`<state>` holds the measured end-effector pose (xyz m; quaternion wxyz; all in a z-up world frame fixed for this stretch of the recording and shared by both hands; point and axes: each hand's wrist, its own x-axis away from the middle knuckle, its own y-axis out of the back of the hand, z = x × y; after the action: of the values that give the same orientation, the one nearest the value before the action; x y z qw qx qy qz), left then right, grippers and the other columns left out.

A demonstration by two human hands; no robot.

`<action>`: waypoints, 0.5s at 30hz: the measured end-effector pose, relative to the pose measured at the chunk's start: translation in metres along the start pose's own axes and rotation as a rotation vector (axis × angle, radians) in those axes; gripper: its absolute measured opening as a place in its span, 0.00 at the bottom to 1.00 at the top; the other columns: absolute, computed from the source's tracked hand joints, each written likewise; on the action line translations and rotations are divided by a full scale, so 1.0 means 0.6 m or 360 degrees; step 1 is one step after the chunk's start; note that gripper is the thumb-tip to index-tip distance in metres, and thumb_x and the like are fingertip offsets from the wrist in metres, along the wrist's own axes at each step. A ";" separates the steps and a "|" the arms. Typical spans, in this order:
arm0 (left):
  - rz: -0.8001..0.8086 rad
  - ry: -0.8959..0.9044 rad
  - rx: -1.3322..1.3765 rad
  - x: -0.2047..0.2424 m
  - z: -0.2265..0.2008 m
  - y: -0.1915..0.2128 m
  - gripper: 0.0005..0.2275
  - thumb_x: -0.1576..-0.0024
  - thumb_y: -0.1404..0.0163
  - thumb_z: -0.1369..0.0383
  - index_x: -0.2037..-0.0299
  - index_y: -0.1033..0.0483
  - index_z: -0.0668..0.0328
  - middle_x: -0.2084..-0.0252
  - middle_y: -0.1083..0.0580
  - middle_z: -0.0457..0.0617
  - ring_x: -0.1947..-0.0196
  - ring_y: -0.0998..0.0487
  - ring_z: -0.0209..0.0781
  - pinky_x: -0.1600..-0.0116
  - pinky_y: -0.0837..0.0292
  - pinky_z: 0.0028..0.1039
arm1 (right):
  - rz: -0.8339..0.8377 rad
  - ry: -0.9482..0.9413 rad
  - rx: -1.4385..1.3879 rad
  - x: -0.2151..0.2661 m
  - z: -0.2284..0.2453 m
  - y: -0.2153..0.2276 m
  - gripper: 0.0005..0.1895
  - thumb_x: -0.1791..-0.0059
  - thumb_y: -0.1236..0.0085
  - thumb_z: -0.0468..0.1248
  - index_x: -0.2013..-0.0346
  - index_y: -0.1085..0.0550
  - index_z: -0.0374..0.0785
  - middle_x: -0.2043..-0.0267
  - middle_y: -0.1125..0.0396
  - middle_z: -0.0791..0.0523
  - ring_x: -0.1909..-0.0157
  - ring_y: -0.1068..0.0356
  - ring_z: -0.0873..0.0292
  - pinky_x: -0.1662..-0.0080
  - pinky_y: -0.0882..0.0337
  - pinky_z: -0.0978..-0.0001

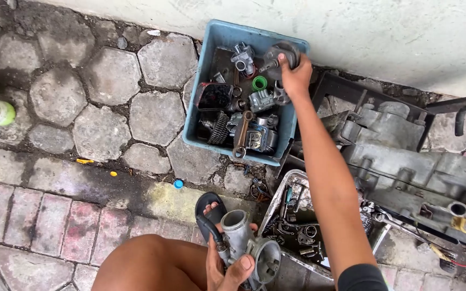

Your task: Cleaning a motorcycle carburetor using a paintbrush and cleaning fluid in a tray.

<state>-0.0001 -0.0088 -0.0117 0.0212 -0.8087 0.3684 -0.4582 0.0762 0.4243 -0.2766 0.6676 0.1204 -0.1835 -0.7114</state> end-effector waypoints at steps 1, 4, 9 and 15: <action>-0.0002 0.0009 0.0002 -0.001 0.006 0.003 0.40 0.62 0.33 0.63 0.35 0.32 0.61 0.49 0.17 0.64 0.57 0.14 0.55 0.47 0.17 0.45 | 0.0001 -0.0005 0.0007 -0.015 -0.011 -0.004 0.23 0.52 0.35 0.55 0.57 0.24 0.40 0.56 0.24 0.52 0.53 0.23 0.52 0.52 0.23 0.58; 0.0071 -0.0247 -0.0033 -0.006 0.023 0.006 0.34 0.56 0.36 0.62 0.38 0.31 0.66 0.52 0.18 0.64 0.59 0.16 0.53 0.52 0.19 0.40 | 0.0015 0.0136 0.0019 -0.043 -0.042 -0.019 0.22 0.50 0.37 0.56 0.58 0.23 0.39 0.62 0.26 0.53 0.58 0.24 0.52 0.60 0.26 0.55; -0.0278 -0.0119 -0.0197 -0.014 0.046 0.026 0.35 0.64 0.34 0.62 0.42 0.24 0.63 0.56 0.13 0.68 0.63 0.16 0.52 0.56 0.26 0.37 | -0.0211 -0.0432 -0.0038 -0.060 -0.100 -0.042 0.24 0.52 0.38 0.58 0.61 0.24 0.40 0.62 0.26 0.52 0.58 0.25 0.54 0.60 0.31 0.53; -0.0059 -0.0451 -0.0118 -0.017 0.025 -0.014 0.32 0.56 0.32 0.59 0.44 0.26 0.72 0.57 0.16 0.64 0.62 0.13 0.54 0.52 0.17 0.41 | -0.0069 -0.0443 0.0301 -0.044 -0.101 -0.076 0.22 0.49 0.40 0.55 0.56 0.25 0.40 0.57 0.27 0.50 0.54 0.26 0.42 0.56 0.26 0.44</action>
<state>0.0129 -0.0009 -0.0244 0.0347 -0.8722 0.3632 -0.3258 0.0626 0.4462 -0.3526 0.6060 0.0868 -0.3378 -0.7149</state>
